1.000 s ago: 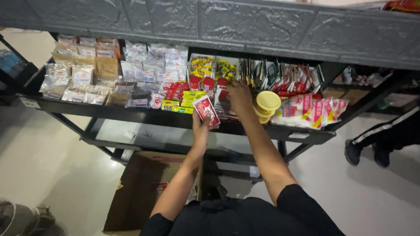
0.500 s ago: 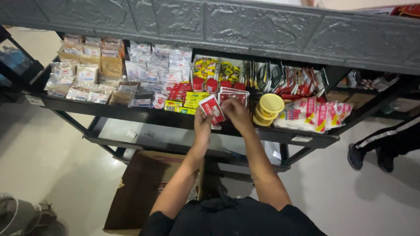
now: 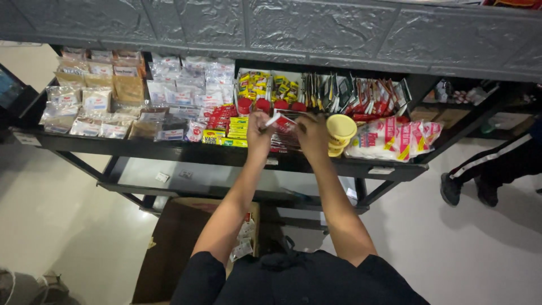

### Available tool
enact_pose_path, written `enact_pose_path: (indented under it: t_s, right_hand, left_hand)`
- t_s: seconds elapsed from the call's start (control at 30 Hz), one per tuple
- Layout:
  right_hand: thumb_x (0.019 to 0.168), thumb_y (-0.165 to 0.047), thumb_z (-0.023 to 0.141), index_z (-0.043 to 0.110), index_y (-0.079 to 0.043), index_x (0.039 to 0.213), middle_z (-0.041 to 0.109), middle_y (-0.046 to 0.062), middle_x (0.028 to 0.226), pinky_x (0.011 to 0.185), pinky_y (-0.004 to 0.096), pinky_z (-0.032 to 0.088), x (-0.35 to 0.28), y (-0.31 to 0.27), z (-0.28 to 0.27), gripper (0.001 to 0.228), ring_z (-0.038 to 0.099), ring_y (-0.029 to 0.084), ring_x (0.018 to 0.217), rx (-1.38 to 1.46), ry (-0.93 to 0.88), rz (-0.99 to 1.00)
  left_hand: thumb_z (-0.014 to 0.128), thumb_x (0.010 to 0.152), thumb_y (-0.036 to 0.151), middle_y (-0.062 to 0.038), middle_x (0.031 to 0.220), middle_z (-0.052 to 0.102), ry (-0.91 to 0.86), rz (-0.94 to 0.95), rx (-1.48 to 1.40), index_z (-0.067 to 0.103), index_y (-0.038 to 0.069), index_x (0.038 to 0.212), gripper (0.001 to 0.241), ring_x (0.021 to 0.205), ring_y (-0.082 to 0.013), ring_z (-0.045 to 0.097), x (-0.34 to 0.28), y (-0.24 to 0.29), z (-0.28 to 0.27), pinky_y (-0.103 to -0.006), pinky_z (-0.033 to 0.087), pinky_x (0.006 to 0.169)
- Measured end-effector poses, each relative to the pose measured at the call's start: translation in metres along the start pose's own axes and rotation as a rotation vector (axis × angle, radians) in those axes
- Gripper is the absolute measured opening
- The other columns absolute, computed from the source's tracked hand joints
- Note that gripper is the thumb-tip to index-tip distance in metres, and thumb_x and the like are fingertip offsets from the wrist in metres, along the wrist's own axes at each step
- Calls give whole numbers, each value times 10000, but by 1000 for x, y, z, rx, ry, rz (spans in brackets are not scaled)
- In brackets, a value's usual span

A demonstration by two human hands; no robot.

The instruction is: Stocking oyster sauce packets from a box onto a retail shelf.

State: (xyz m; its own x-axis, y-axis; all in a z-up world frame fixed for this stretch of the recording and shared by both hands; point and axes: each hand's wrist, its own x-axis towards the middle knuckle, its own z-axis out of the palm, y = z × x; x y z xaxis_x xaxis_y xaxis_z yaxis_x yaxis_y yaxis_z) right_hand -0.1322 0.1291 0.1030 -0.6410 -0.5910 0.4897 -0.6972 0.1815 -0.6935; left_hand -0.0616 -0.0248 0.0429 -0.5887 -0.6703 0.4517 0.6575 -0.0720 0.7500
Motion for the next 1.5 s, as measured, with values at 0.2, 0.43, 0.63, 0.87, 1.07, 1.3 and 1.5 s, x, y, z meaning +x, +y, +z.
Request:
enact_pose_path:
  t_s: [0.2,0.43,0.63,0.87,1.07,1.3,1.5]
  right_hand:
    - [784,-72,749,760,-69,1026,700,143,1138,911,452,491,16,-1,10,242,612,389,1061,-417,196,-215]
    - [849,14,610,670,10,1224,560,261,1296,1042,506,461,-14,-1,33,380,524,444,1204,-504,223,-186]
    - [875,-62,637,638,51,1269,589,222,1343,1040,506,441,-47,4,39,410,530,422,1238,-446,75,-160]
    - [948,-180,626,630,20,1309,568,190,1422,1162,541,345,-51,6,38,412,457,385,1360,-599,-8,-204]
    - [776,-147,666,598,62,1272,519,245,1463,1158,611,274,-72,-19,33,543,426,413,1385,-661,-11,-280]
    - [866,-57,637,618,3,1244,565,199,1412,1212,560,326,-141,-9,76,384,482,417,1368,-279,-56,-445]
    - [892,-35,600,534,-38,1371,571,216,1309,1042,505,449,-248,74,156,484,531,439,1236,-43,-709,-164]
  left_hand:
    - [781,794,-29,-146,817,631,-69,67,940,629,82,1134,388,783,-316,660,10,-1,-3,-396,537,730]
    - [613,824,-63,-272,1115,617,-118,261,1037,507,23,1155,358,1003,-525,598,9,-3,2,-569,495,811]
    - [602,883,-69,-294,1189,579,-116,217,1087,475,18,1188,342,1028,-529,593,3,-10,1,-573,493,840]
    - [583,942,-17,-267,1281,526,-203,161,1336,543,-26,1199,261,1160,-473,530,-3,-25,3,-526,464,980]
    - [606,876,65,-258,1305,540,-146,459,1311,580,-17,1212,347,1175,-476,519,-48,38,18,-522,444,1004]
    - [671,842,159,-176,1238,610,-156,357,1280,623,100,1214,380,1126,-397,551,-176,19,-79,-530,460,941]
    - [680,766,162,-168,1253,580,-127,-120,1524,628,142,1271,508,1149,-402,558,-337,-2,-207,-506,507,909]
